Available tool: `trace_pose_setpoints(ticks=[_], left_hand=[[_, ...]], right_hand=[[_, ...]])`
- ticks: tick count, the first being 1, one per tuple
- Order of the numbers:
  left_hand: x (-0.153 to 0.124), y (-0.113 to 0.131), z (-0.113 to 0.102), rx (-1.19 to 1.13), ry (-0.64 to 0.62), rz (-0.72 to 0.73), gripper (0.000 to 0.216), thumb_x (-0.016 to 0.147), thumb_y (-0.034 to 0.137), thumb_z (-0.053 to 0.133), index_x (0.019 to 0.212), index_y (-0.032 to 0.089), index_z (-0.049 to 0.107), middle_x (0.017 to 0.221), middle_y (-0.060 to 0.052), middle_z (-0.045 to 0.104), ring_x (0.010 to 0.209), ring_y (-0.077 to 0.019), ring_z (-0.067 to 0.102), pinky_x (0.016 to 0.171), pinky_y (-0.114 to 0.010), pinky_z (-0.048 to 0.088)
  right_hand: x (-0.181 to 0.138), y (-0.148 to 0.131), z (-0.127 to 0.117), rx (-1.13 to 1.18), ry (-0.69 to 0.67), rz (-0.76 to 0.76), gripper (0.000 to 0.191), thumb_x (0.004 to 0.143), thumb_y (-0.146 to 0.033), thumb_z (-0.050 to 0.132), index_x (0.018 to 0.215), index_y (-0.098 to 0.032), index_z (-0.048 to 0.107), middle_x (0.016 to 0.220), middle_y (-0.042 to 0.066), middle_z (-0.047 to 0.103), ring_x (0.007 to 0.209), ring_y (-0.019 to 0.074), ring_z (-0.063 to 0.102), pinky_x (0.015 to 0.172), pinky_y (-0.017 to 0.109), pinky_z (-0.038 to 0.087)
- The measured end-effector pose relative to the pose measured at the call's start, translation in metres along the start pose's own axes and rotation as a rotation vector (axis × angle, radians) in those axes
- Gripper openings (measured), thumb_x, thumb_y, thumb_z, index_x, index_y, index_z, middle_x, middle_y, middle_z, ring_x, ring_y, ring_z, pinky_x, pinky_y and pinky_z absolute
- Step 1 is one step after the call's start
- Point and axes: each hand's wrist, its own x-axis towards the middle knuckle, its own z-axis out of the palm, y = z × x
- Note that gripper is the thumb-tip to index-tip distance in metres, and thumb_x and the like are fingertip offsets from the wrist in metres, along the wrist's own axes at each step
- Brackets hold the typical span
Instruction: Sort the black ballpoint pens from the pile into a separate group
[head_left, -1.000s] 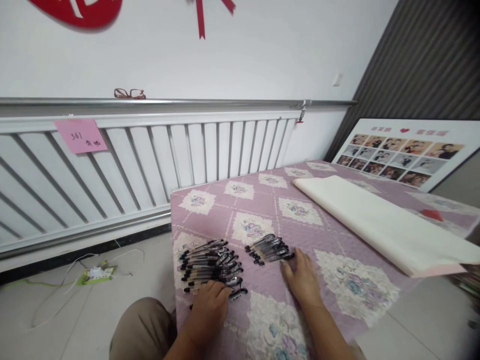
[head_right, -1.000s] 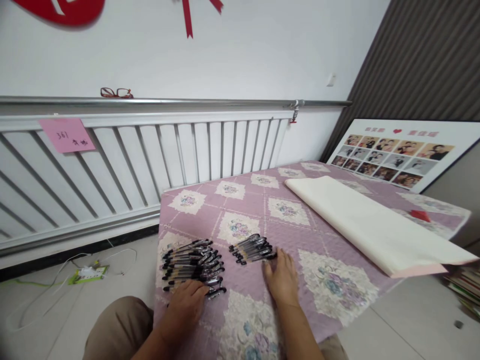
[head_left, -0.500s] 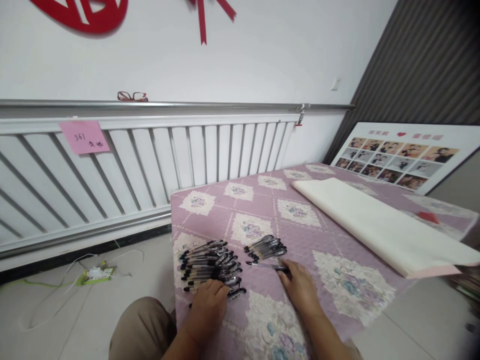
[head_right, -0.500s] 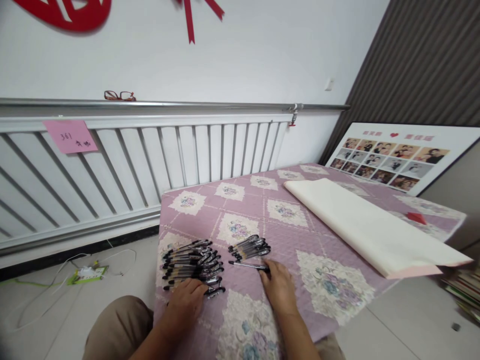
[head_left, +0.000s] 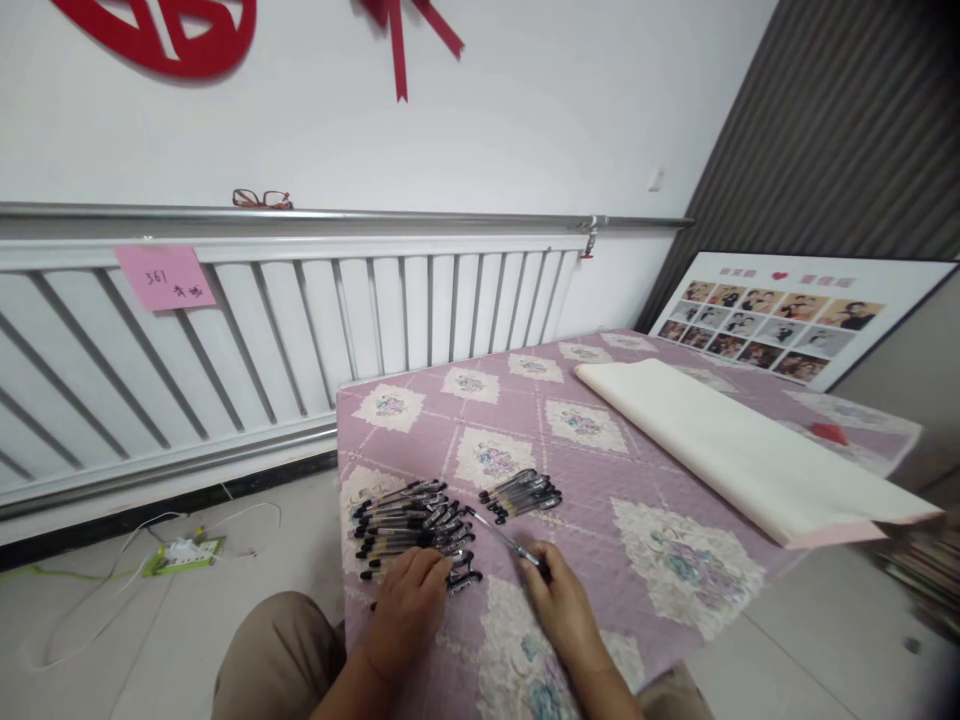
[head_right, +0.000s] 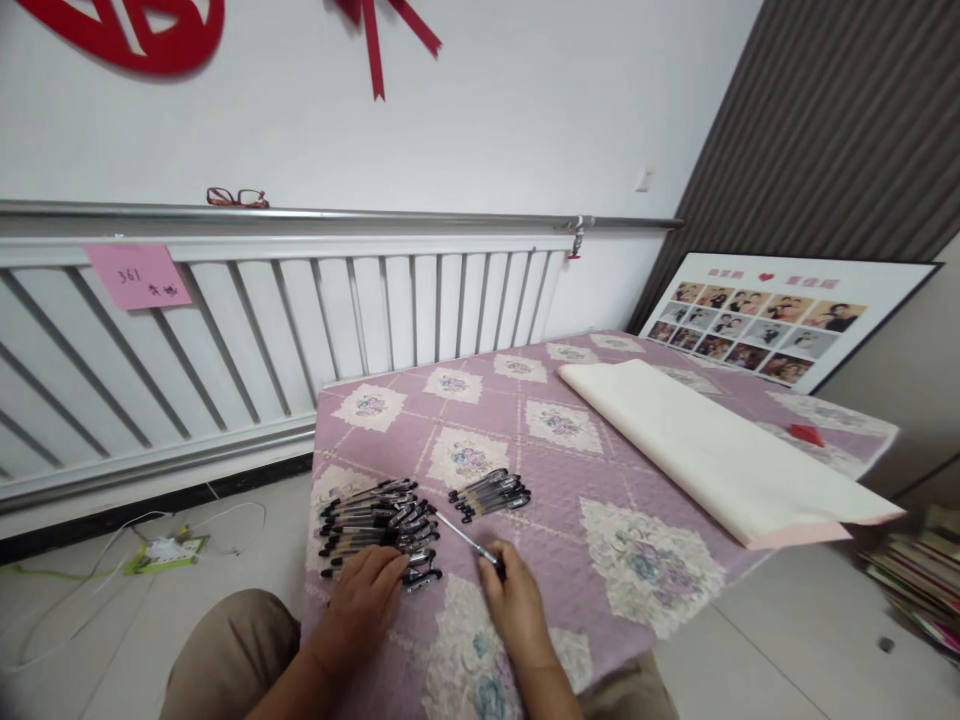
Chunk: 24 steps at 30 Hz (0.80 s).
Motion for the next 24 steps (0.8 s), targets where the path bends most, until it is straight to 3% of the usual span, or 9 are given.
trace_pose_setpoints(ticks=[5,8,12,15,18,24], left_hand=[[-0.008,0.005,0.001,0.039,0.127,0.005,0.031,0.090,0.016,0.048,0.118,0.027,0.057,0.118,-0.006,0.060,0.115,-0.0232,0.050,0.100,-0.044,0.036],[-0.015,0.008,0.004,0.025,0.100,0.008,0.026,0.090,0.024,0.052,0.115,0.029,0.058,0.117,-0.004,0.062,0.115,-0.0229,0.050,0.102,-0.045,0.031],[-0.018,0.011,0.006,-0.025,0.030,-0.028,0.019,0.093,0.027,0.049,0.109,0.029,0.060,0.099,-0.001,0.066,0.104,-0.0205,0.056,0.103,-0.046,0.027],[-0.016,0.011,0.005,-0.037,-0.032,0.014,0.020,0.096,0.025,0.043,0.105,0.026,0.060,0.089,0.000,0.065,0.088,-0.0181,0.059,0.096,-0.043,0.034],[-0.014,0.010,0.003,-0.022,-0.070,0.074,0.022,0.097,0.023,0.038,0.104,0.023,0.059,0.084,-0.002,0.063,0.077,-0.0171,0.058,0.079,-0.035,0.041],[-0.014,0.011,0.004,0.036,-0.135,0.098,0.018,0.096,0.025,0.040,0.097,0.023,0.058,0.077,0.000,0.059,0.070,-0.0179,0.055,0.064,-0.031,0.040]], right_hand=[[-0.023,-0.037,0.022,0.129,-0.103,-0.037,0.014,0.084,-0.033,0.052,0.085,-0.022,0.060,0.080,0.002,0.068,0.075,0.0182,0.064,0.069,0.025,0.050],[-0.032,-0.048,0.028,0.187,-0.169,-0.039,0.011,0.083,-0.031,0.054,0.085,-0.022,0.061,0.082,0.003,0.069,0.077,0.0188,0.064,0.072,0.026,0.050],[-0.036,-0.053,0.028,0.279,-0.236,-0.003,0.013,0.084,-0.032,0.054,0.085,-0.022,0.062,0.082,0.002,0.069,0.078,0.0192,0.063,0.075,0.027,0.050],[-0.036,-0.054,0.026,0.317,-0.264,0.021,0.015,0.084,-0.034,0.054,0.086,-0.022,0.063,0.083,0.002,0.069,0.080,0.0196,0.063,0.076,0.028,0.049],[-0.035,-0.055,0.025,0.329,-0.284,0.021,0.016,0.085,-0.034,0.054,0.087,-0.022,0.064,0.085,0.003,0.069,0.081,0.0197,0.063,0.077,0.028,0.049],[-0.032,-0.058,0.025,0.332,-0.335,0.002,0.017,0.086,-0.034,0.052,0.087,-0.021,0.064,0.085,0.004,0.069,0.083,0.0203,0.063,0.077,0.029,0.046]])
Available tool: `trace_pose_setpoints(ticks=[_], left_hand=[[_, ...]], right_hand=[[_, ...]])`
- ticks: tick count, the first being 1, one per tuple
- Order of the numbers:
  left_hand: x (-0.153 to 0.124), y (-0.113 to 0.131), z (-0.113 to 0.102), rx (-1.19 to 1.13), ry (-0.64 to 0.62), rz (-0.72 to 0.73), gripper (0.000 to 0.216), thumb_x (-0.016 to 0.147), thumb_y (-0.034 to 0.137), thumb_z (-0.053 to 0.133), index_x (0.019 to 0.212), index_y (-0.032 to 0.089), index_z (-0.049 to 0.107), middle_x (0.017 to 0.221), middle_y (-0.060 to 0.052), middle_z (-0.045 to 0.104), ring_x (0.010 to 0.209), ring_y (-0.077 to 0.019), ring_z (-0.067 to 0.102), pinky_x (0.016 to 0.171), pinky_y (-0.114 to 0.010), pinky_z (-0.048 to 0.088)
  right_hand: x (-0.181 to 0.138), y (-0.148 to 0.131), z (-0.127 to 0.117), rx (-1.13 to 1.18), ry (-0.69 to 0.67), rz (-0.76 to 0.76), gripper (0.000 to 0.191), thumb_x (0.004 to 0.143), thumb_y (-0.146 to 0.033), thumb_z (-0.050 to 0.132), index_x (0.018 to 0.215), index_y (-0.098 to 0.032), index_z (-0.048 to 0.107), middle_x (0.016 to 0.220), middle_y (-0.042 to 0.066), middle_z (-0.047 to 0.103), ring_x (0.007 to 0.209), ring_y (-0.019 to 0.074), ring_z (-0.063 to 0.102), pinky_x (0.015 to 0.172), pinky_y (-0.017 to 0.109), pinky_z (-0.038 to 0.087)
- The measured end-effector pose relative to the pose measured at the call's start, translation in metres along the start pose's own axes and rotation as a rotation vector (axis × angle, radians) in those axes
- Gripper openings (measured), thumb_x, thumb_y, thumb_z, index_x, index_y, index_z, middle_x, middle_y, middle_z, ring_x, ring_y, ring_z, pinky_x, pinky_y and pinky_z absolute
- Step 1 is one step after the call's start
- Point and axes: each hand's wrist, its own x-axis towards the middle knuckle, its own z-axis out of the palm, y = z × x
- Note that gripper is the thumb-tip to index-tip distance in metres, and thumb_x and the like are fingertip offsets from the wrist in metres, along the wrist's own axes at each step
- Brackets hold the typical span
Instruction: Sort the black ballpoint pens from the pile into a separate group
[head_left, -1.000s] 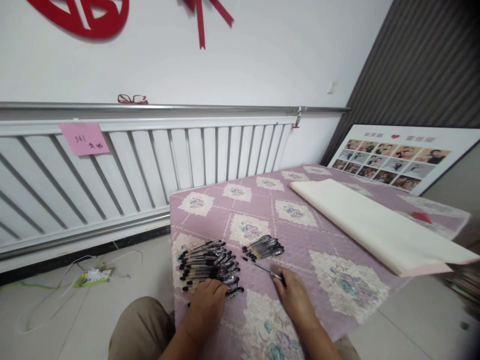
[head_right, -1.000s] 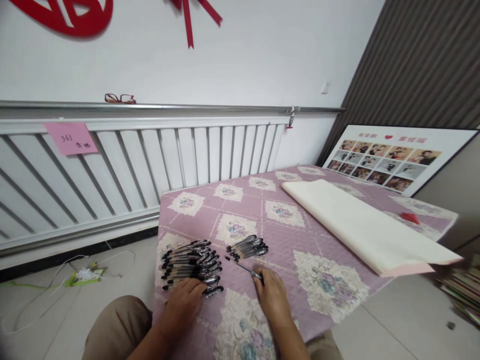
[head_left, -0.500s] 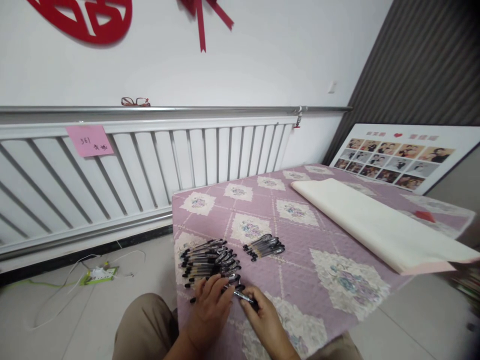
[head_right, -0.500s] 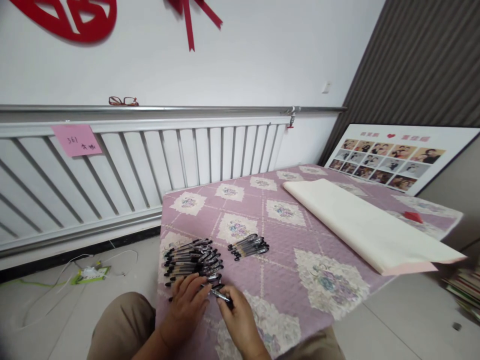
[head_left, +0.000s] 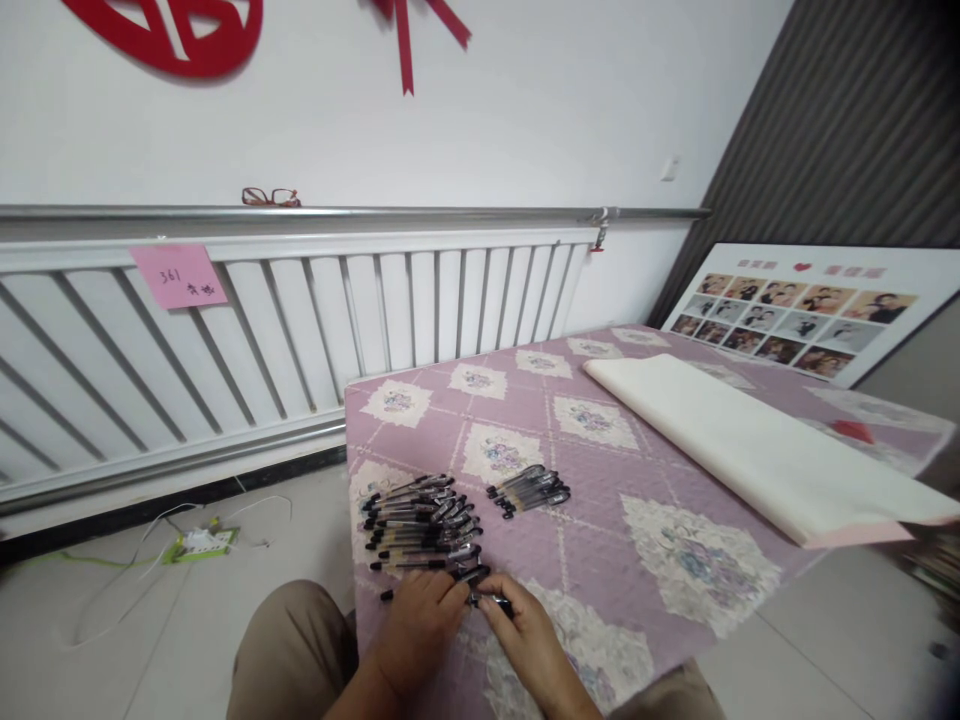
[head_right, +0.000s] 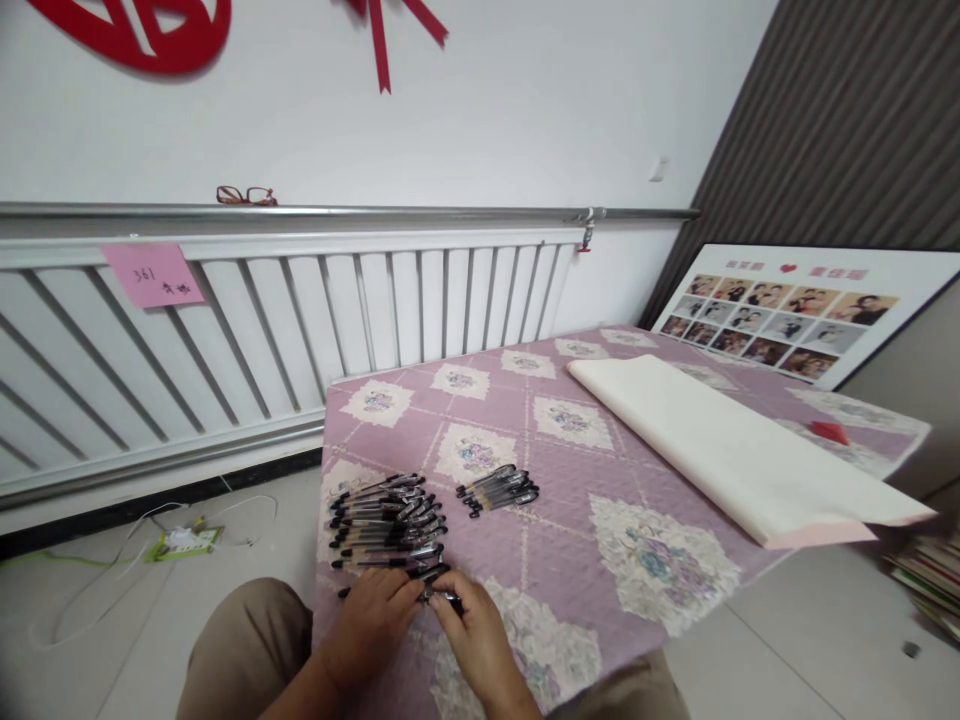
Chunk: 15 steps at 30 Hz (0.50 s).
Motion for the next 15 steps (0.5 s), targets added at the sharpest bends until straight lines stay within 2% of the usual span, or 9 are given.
trace_pose_setpoints(ticks=[4,9,12,15], left_hand=[[-0.0011,0.0002,0.0017,0.021,-0.072,-0.022,0.011,0.094,0.026,0.046,0.098,0.024,0.057,0.077,0.000,0.059,0.070,-0.0178,0.056,0.062,-0.030,0.041],[-0.0019,0.0022,0.0018,0.022,-0.190,-0.069,0.014,0.090,0.024,0.053,0.104,0.027,0.056,0.081,0.001,0.061,0.072,-0.0175,0.058,0.062,-0.028,0.043],[-0.0016,0.0043,0.0010,0.037,-0.258,-0.108,0.011,0.091,0.027,0.053,0.102,0.028,0.056,0.081,0.002,0.061,0.069,-0.0171,0.058,0.060,-0.028,0.043],[-0.0009,0.0063,0.0002,0.048,-0.312,-0.130,0.017,0.091,0.029,0.053,0.108,0.029,0.054,0.084,0.002,0.062,0.069,-0.0167,0.059,0.059,-0.027,0.043]], right_hand=[[0.0009,-0.0004,-0.0003,0.005,-0.020,0.012,0.021,0.088,-0.036,0.049,0.085,-0.021,0.062,0.084,0.003,0.068,0.081,0.0199,0.062,0.076,0.028,0.045],[0.0008,0.0003,-0.0021,0.009,-0.037,0.027,0.021,0.088,-0.036,0.049,0.081,-0.021,0.061,0.080,0.002,0.065,0.078,0.0186,0.060,0.073,0.027,0.044],[0.0006,0.0008,-0.0034,0.011,-0.053,0.029,0.021,0.088,-0.035,0.048,0.080,-0.021,0.061,0.079,0.002,0.065,0.078,0.0182,0.059,0.073,0.027,0.043],[0.0010,0.0010,-0.0049,0.015,-0.065,0.026,0.022,0.088,-0.037,0.049,0.079,-0.021,0.062,0.079,0.002,0.065,0.078,0.0183,0.059,0.073,0.027,0.043]])
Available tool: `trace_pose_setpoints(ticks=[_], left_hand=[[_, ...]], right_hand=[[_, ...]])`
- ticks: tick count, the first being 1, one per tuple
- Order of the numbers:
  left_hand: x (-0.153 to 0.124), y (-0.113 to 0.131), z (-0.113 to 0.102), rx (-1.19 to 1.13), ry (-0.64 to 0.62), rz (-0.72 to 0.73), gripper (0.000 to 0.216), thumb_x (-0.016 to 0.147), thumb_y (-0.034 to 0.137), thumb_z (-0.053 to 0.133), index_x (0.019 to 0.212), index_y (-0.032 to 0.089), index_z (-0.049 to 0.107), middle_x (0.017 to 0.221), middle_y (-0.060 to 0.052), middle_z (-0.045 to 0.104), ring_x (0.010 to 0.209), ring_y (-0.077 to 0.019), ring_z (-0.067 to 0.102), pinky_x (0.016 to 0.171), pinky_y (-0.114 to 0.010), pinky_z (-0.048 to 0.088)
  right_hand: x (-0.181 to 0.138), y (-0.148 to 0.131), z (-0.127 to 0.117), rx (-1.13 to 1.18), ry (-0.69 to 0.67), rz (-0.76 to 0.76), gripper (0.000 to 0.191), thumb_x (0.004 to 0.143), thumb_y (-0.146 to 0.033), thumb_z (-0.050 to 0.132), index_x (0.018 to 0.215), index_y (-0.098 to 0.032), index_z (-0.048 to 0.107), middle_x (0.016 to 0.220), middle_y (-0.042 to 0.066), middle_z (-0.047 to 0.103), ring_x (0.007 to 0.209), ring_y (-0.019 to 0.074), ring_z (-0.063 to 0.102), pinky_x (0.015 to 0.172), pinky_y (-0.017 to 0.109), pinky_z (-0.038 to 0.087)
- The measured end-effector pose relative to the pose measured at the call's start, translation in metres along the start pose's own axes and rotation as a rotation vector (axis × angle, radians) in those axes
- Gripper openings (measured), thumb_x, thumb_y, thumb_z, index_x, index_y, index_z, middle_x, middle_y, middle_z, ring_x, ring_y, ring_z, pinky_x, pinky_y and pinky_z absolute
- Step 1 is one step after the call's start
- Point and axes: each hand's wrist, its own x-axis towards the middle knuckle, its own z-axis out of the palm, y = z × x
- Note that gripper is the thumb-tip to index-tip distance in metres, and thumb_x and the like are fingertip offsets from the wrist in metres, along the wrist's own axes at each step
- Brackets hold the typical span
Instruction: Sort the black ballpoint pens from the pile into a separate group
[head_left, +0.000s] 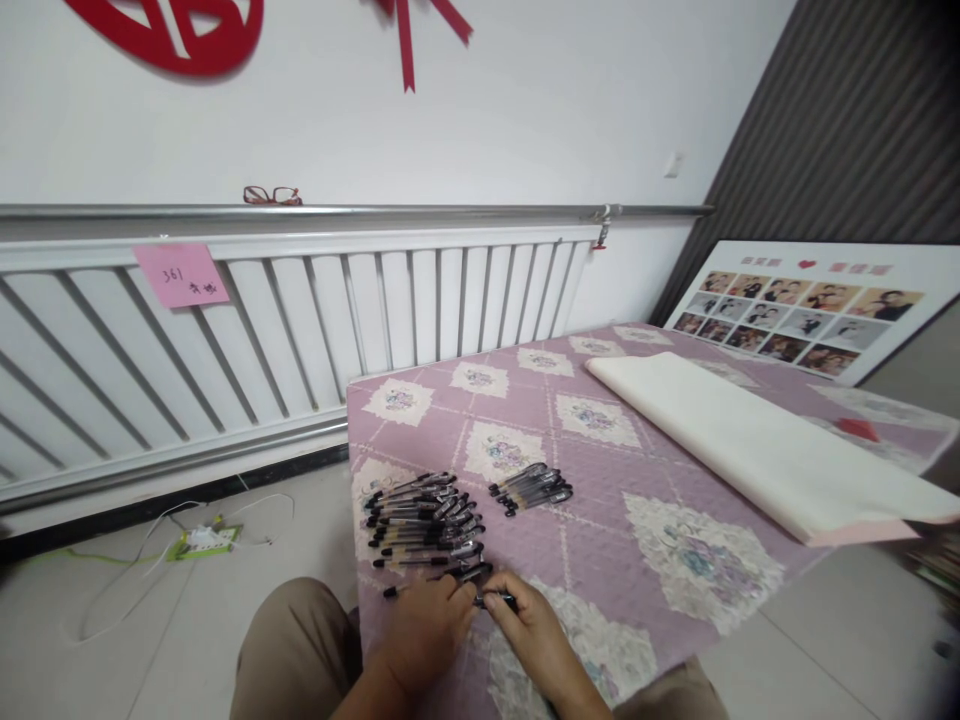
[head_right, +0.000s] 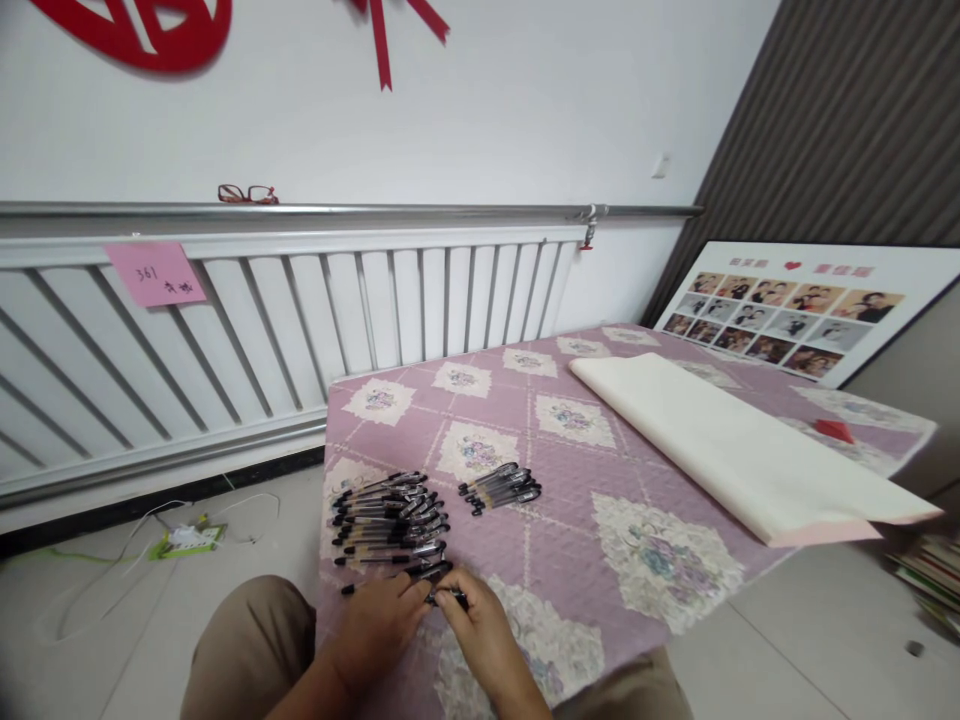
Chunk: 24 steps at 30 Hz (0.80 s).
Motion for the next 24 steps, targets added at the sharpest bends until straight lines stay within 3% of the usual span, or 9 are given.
trace_pose_setpoints(ticks=[6,10,14,20,24], left_hand=[[0.001,0.003,0.000,-0.002,-0.044,0.002,0.013,0.093,0.030,0.049,0.105,0.029,0.054,0.085,0.002,0.062,0.073,-0.0178,0.060,0.060,-0.027,0.043],[0.000,0.002,0.002,-0.016,0.017,-0.013,0.007,0.091,0.029,0.053,0.098,0.028,0.055,0.081,0.003,0.061,0.070,-0.0182,0.059,0.060,-0.028,0.043],[-0.001,0.000,0.005,-0.048,0.100,-0.017,0.007,0.089,0.027,0.057,0.096,0.027,0.056,0.080,0.002,0.061,0.071,-0.0178,0.057,0.062,-0.029,0.042],[-0.001,-0.001,0.005,-0.031,0.109,-0.010,0.006,0.089,0.027,0.057,0.094,0.026,0.057,0.079,0.002,0.060,0.070,-0.0174,0.057,0.061,-0.028,0.042],[0.000,0.000,0.006,-0.017,0.049,-0.020,0.005,0.089,0.028,0.057,0.094,0.026,0.058,0.080,0.002,0.061,0.069,-0.0170,0.058,0.059,-0.027,0.043]], right_hand=[[0.002,-0.001,-0.003,0.029,-0.008,0.006,0.020,0.087,-0.037,0.051,0.080,-0.021,0.062,0.079,0.002,0.065,0.077,0.0184,0.058,0.073,0.027,0.042],[0.002,0.006,-0.002,0.081,0.007,0.030,0.016,0.083,-0.036,0.055,0.083,-0.021,0.062,0.082,0.002,0.064,0.080,0.0189,0.057,0.075,0.028,0.042],[0.001,0.014,-0.004,0.167,0.101,0.099,0.025,0.083,-0.040,0.053,0.099,-0.021,0.059,0.070,-0.003,0.053,0.067,0.0156,0.051,0.064,0.025,0.039],[0.002,0.011,-0.007,0.126,0.020,0.102,0.029,0.086,-0.043,0.049,0.068,-0.020,0.050,0.061,-0.005,0.042,0.059,0.0126,0.040,0.057,0.024,0.033],[0.001,0.008,-0.006,0.109,0.050,0.110,0.029,0.086,-0.044,0.047,0.068,-0.021,0.048,0.061,-0.006,0.040,0.059,0.0125,0.038,0.057,0.024,0.032]])
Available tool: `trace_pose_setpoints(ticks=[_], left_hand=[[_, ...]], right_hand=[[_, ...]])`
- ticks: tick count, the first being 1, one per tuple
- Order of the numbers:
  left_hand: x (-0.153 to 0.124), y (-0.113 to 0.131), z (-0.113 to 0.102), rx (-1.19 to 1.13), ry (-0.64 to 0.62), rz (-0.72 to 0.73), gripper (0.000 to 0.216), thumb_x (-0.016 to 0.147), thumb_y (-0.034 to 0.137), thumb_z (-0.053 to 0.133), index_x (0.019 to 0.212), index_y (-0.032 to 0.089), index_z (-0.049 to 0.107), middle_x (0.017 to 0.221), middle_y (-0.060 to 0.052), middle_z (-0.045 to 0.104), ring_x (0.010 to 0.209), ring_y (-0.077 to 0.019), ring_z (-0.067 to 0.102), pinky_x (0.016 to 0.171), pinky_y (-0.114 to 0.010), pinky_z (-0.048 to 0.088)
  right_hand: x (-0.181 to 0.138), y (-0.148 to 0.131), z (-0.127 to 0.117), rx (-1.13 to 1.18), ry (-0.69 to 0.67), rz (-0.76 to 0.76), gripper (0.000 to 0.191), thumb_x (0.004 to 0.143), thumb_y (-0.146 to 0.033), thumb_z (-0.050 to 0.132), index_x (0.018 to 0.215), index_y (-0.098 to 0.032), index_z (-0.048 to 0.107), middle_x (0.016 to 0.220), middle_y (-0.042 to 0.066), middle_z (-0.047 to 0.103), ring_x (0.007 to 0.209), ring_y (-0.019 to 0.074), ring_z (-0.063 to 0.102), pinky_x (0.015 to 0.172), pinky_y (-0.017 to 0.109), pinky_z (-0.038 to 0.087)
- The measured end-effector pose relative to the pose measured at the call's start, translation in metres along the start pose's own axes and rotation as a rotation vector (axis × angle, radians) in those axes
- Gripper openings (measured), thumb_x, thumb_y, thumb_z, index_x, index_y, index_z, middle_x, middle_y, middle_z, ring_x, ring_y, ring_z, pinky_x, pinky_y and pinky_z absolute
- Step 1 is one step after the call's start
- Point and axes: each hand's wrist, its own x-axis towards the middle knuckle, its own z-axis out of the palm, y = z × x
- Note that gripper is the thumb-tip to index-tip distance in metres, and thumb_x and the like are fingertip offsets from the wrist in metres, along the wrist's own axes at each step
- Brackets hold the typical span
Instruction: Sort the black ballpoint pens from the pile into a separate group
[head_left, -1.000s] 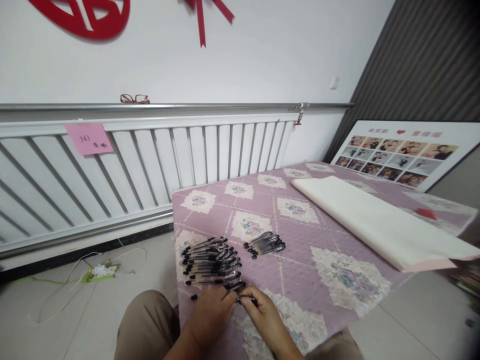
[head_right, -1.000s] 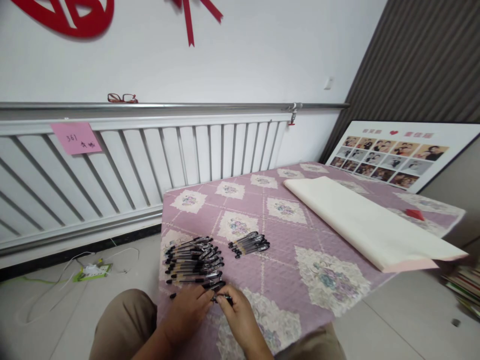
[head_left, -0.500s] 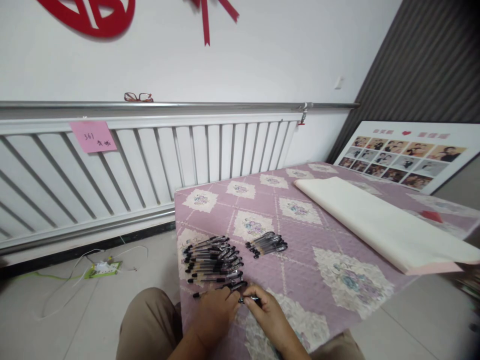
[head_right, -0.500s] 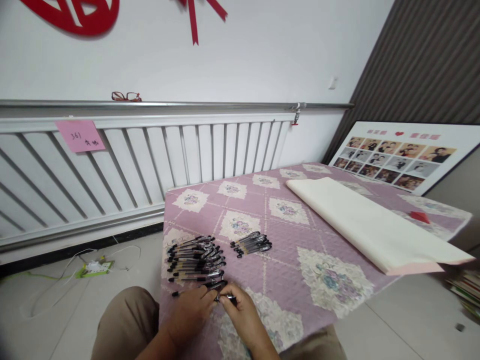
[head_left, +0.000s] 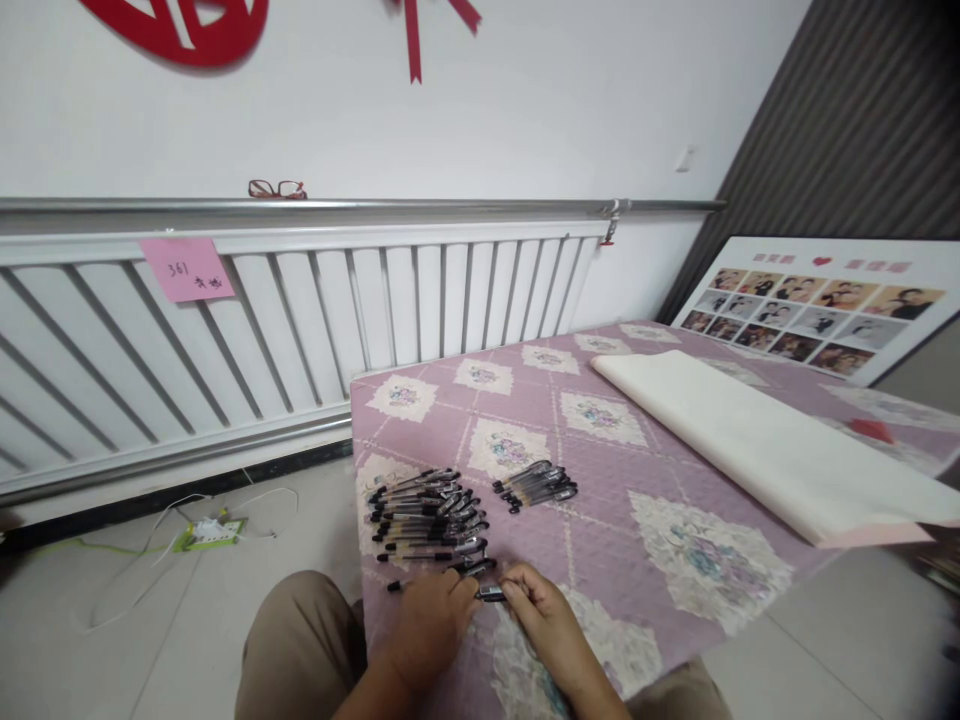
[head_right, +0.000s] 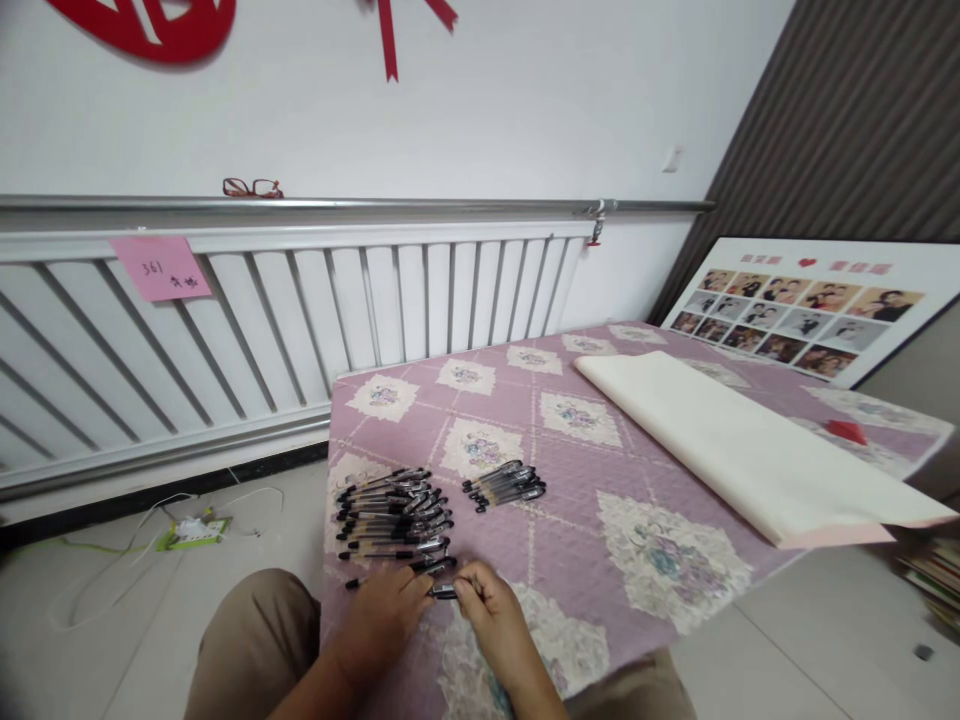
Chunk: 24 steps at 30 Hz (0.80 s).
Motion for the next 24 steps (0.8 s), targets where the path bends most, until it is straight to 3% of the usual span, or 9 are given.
trace_pose_setpoints(ticks=[8,12,16,20,22,24], left_hand=[[0.003,0.002,-0.008,-0.026,-0.165,-0.035,0.013,0.093,0.029,0.051,0.104,0.026,0.057,0.089,0.001,0.064,0.077,-0.0172,0.062,0.064,-0.026,0.046],[0.005,0.002,-0.010,-0.050,-0.226,-0.048,0.017,0.093,0.029,0.050,0.109,0.027,0.056,0.093,0.001,0.065,0.080,-0.0187,0.062,0.066,-0.028,0.047],[0.005,0.000,-0.009,-0.080,-0.205,-0.090,0.016,0.092,0.028,0.051,0.107,0.027,0.057,0.094,0.000,0.064,0.082,-0.0186,0.061,0.070,-0.029,0.047],[0.004,-0.001,-0.008,-0.101,-0.162,-0.089,0.014,0.092,0.026,0.051,0.104,0.026,0.059,0.093,0.000,0.063,0.080,-0.0171,0.060,0.069,-0.027,0.046],[0.003,-0.001,-0.006,-0.091,-0.142,-0.076,0.013,0.091,0.026,0.052,0.102,0.026,0.059,0.091,0.000,0.063,0.079,-0.0166,0.060,0.068,-0.027,0.046],[0.002,-0.002,-0.004,-0.074,-0.129,-0.063,0.012,0.090,0.026,0.054,0.101,0.026,0.059,0.090,0.000,0.063,0.077,-0.0164,0.060,0.067,-0.026,0.045]], right_hand=[[-0.002,-0.004,-0.003,-0.017,0.006,-0.032,0.029,0.087,-0.044,0.047,0.068,-0.021,0.050,0.062,-0.005,0.042,0.060,0.0128,0.040,0.058,0.023,0.034],[-0.003,-0.006,-0.004,-0.027,0.010,-0.044,0.027,0.086,-0.044,0.049,0.073,-0.021,0.055,0.067,-0.003,0.051,0.066,0.0151,0.047,0.063,0.025,0.039],[-0.001,-0.001,-0.003,0.015,0.013,-0.019,0.023,0.082,-0.044,0.055,0.086,-0.022,0.060,0.077,0.000,0.059,0.075,0.0176,0.053,0.070,0.027,0.042],[0.003,0.001,0.000,0.105,0.053,0.006,0.032,0.079,-0.045,0.059,0.101,-0.022,0.056,0.074,-0.002,0.056,0.072,0.0163,0.053,0.068,0.026,0.042],[0.005,-0.001,0.000,0.083,0.042,0.017,0.030,0.081,-0.047,0.056,0.099,-0.022,0.056,0.066,-0.005,0.051,0.064,0.0145,0.050,0.063,0.025,0.040],[0.007,-0.005,0.000,0.008,-0.007,0.037,0.027,0.084,-0.048,0.051,0.083,-0.021,0.057,0.059,-0.006,0.046,0.057,0.0129,0.044,0.056,0.024,0.036]])
